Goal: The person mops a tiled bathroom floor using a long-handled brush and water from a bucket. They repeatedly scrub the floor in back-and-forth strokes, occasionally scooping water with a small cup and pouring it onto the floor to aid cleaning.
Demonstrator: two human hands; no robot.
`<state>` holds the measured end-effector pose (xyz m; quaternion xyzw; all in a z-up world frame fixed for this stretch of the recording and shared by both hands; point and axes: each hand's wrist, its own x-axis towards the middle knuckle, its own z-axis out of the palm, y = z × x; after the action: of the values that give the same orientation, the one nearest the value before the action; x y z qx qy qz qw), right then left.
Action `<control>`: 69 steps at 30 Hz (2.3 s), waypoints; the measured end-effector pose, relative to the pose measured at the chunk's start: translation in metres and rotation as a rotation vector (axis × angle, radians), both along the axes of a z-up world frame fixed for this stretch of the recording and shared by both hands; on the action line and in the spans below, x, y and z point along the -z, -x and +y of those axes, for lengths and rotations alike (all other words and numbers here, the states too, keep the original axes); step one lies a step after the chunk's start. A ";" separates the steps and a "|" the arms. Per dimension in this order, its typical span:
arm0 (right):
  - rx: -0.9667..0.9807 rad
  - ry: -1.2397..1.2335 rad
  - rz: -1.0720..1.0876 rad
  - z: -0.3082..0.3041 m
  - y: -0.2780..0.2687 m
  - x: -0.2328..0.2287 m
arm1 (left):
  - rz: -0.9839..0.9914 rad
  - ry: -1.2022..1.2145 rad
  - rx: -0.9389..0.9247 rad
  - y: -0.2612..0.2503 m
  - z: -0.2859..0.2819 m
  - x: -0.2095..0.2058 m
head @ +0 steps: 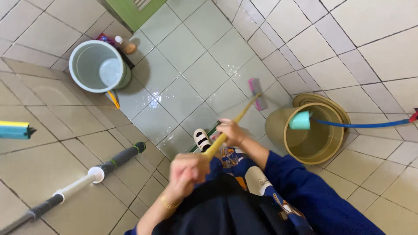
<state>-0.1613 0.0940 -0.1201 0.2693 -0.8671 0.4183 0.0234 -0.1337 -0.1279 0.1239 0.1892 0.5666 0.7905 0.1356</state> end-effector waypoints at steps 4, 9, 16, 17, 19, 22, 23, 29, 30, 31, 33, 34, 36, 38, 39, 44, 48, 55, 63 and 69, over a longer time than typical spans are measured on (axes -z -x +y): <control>0.048 0.344 -0.031 -0.026 0.012 -0.037 | 0.106 -0.075 0.058 0.026 -0.005 -0.036; 0.129 -0.030 -0.035 0.019 0.011 0.050 | 0.195 -0.067 -0.030 0.023 0.020 0.055; 0.121 -0.097 -0.014 0.013 0.005 0.030 | 0.091 -0.045 -0.040 0.013 0.020 0.026; 0.125 0.032 0.050 -0.005 0.007 0.000 | 0.114 0.028 -0.029 0.019 0.012 -0.010; 0.124 0.160 0.136 -0.025 0.025 -0.041 | 0.157 0.099 -0.020 0.035 0.007 -0.053; 0.154 0.241 0.129 -0.029 0.033 -0.061 | 0.221 0.087 -0.078 0.039 0.014 -0.062; 0.116 0.273 0.096 -0.019 0.037 -0.057 | 0.222 0.117 -0.072 0.041 0.019 -0.054; 0.104 0.037 0.059 0.046 0.054 0.017 | 0.181 0.165 -0.117 0.042 0.058 0.016; 0.091 -0.023 0.044 0.050 0.061 0.028 | 0.164 0.133 -0.139 0.044 0.059 0.028; 0.085 -0.021 0.053 0.034 0.069 0.020 | 0.173 0.135 -0.146 0.049 0.048 0.012; -0.004 0.123 0.042 0.006 0.072 0.002 | 0.170 0.245 -0.135 0.049 0.029 -0.021; -0.021 0.120 0.038 -0.011 0.066 -0.009 | 0.165 0.244 -0.151 0.046 0.022 -0.043; 0.008 0.103 0.061 -0.044 0.055 -0.032 | 0.286 0.289 -0.168 0.041 0.006 -0.087; -0.078 0.197 0.076 -0.054 0.066 -0.068 | 0.338 0.266 -0.225 0.040 0.004 -0.093; -0.145 0.295 0.084 -0.060 0.070 -0.085 | 0.388 0.244 -0.263 0.039 0.003 -0.096; -0.307 0.073 0.129 -0.034 0.103 0.016 | 0.253 0.335 -0.508 0.041 0.012 -0.043; -0.229 -0.012 0.089 -0.022 0.126 0.066 | 0.328 0.057 -0.691 0.049 0.006 0.061; -0.401 0.115 0.017 -0.108 0.089 -0.059 | 0.138 0.339 -0.754 0.005 -0.030 -0.082; -0.601 -0.025 0.096 -0.097 0.130 0.026 | 0.095 0.285 -0.950 0.009 -0.026 -0.015; -0.588 -0.367 0.014 -0.061 0.151 0.074 | -0.027 0.310 -0.970 0.003 -0.002 0.064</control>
<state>-0.3127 0.0330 -0.1937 0.5104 -0.8129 0.2425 -0.1411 -0.1363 -0.1302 0.0599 -0.1280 0.6980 0.6716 -0.2131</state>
